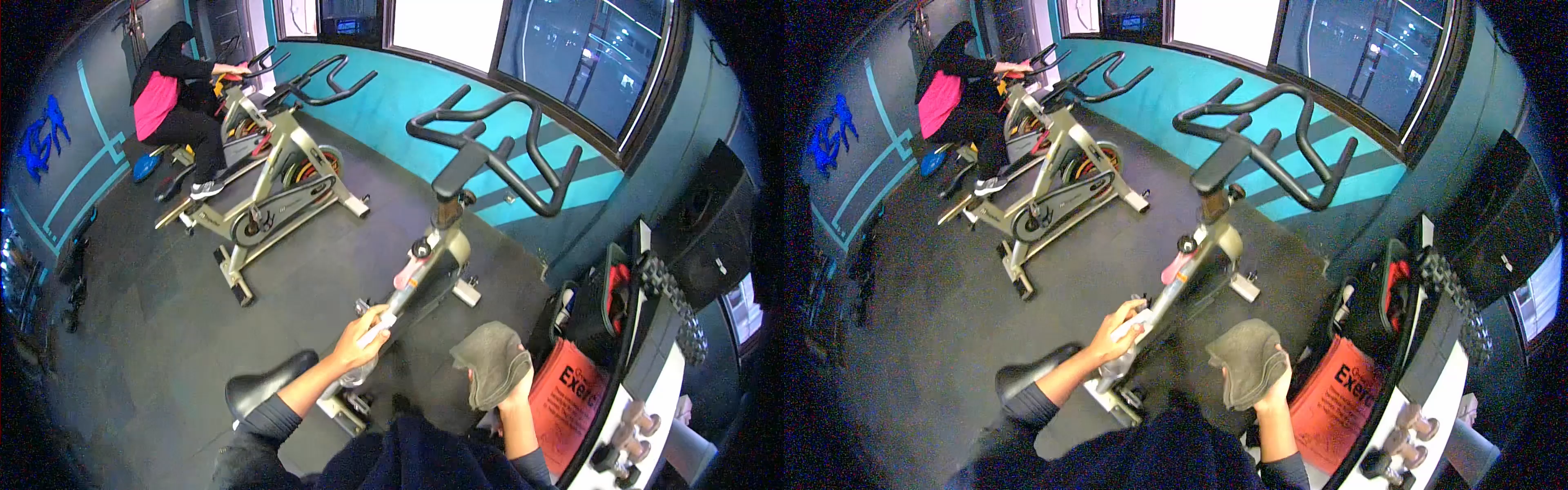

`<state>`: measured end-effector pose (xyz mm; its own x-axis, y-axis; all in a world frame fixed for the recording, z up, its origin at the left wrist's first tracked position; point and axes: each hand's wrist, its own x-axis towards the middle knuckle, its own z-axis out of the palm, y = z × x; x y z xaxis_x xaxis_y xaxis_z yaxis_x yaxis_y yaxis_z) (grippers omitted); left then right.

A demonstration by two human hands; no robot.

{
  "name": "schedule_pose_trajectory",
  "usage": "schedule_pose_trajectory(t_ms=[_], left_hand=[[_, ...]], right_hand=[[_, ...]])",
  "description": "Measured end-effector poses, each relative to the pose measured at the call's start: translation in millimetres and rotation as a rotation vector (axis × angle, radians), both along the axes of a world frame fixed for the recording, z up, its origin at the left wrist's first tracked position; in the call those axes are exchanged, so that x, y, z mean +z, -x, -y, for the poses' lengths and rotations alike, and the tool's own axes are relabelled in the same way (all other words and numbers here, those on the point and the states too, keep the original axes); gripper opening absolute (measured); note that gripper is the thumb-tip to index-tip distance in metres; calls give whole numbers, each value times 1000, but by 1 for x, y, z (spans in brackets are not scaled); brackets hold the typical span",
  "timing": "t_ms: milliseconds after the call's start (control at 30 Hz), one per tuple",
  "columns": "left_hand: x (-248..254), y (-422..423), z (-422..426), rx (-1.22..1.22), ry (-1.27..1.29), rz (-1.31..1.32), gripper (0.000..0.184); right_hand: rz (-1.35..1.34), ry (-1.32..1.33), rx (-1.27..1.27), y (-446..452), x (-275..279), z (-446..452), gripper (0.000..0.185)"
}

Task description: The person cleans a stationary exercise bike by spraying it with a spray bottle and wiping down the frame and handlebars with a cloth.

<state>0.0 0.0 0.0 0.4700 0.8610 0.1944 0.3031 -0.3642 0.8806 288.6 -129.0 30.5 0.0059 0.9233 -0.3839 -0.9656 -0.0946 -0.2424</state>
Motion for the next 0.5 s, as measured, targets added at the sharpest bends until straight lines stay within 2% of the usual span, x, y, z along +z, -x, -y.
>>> schedule_pose_trajectory(t_ms=[33,67,100,167,200,300,433,467,500], left_hand=[[-4,3,-1,11,71,31,46],[-16,3,-1,13,-31,61,45],[-34,-38,-40,13,33,113,45],[-44,-42,-67,23,74,36,45],[-49,-35,-79,20,14,11,46],[-55,-45,-89,36,96,14,45],[-73,-39,-98,134,122,32,46],[-73,-40,-97,112,85,53,46],[-69,-39,-96,112,102,48,46]], right_hand=[[79,18,34,8,-3,0,59],[158,50,71,15,-8,4,57],[208,116,72,-18,-3,-37,57],[86,176,163,-10,-21,-62,57],[79,173,167,2,-38,-72,57],[11,273,188,8,-63,-81,54],[74,278,270,24,-80,-91,57],[-86,265,243,21,-98,-89,62],[-93,282,242,25,-105,-87,62]])
